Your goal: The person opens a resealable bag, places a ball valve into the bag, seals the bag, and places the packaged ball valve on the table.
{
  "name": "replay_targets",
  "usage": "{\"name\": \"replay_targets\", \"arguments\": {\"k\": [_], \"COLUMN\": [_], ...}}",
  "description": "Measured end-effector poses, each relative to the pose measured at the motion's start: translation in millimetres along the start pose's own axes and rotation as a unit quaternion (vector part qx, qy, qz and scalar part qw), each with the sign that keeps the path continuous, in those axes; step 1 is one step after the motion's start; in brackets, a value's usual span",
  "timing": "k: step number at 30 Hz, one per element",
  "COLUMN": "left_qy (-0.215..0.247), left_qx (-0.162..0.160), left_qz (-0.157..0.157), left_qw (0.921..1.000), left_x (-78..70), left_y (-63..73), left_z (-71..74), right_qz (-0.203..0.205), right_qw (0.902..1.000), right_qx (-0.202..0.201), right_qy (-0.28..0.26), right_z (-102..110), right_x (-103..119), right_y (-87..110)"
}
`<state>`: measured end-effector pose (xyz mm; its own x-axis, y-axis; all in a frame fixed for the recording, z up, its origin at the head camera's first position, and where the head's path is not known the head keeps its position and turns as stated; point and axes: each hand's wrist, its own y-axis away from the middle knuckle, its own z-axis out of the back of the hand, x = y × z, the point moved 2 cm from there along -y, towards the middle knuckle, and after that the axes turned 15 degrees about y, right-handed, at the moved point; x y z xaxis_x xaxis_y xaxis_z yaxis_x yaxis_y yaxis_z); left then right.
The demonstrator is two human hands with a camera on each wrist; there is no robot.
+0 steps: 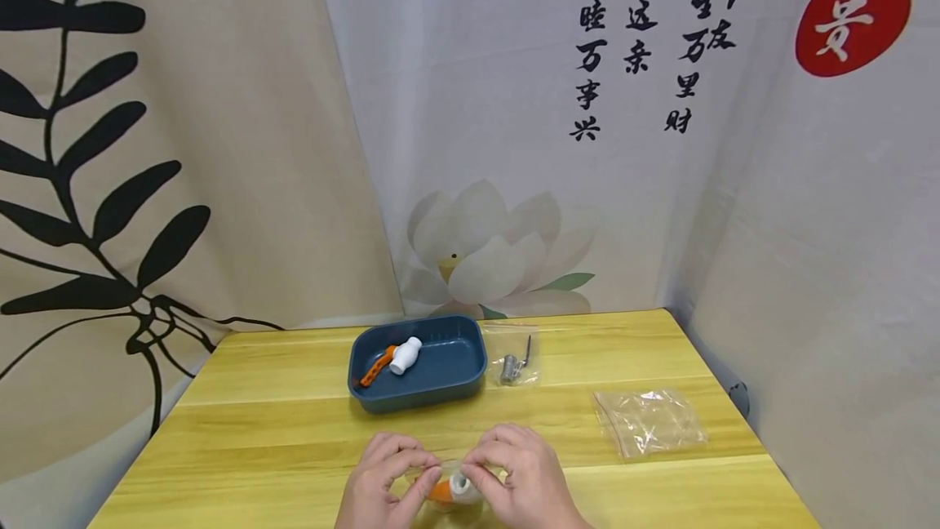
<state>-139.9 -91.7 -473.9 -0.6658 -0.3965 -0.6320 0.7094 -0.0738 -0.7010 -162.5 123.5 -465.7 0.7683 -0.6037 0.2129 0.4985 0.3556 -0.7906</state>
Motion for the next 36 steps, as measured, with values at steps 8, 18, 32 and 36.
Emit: {"name": "replay_targets", "arguments": {"k": [8, 18, 32, 36], "left_qy": [0.011, -0.004, -0.009, -0.005], "left_qx": [0.005, 0.01, 0.015, 0.02], "left_qz": [0.012, -0.023, -0.035, -0.034], "left_qw": [0.9999, 0.9997, 0.9992, 0.9992], "left_x": [-1.5, -2.5, -2.7, -2.8], "left_y": [0.4, -0.6, 1.0, 0.7], "left_z": [-0.9, -4.4, -5.7, -4.9], "right_qz": [0.008, 0.014, 0.009, -0.002], "right_qw": [1.0, 0.9999, 0.9989, 0.999], "right_qx": [-0.002, -0.001, 0.034, 0.041], "right_qy": [-0.004, -0.005, -0.031, -0.018], "right_z": [0.1, -1.1, -2.5, -2.2], "right_x": [1.4, 3.1, 8.6, 9.5], "right_y": [-0.5, 0.9, -0.8, -0.9]}}
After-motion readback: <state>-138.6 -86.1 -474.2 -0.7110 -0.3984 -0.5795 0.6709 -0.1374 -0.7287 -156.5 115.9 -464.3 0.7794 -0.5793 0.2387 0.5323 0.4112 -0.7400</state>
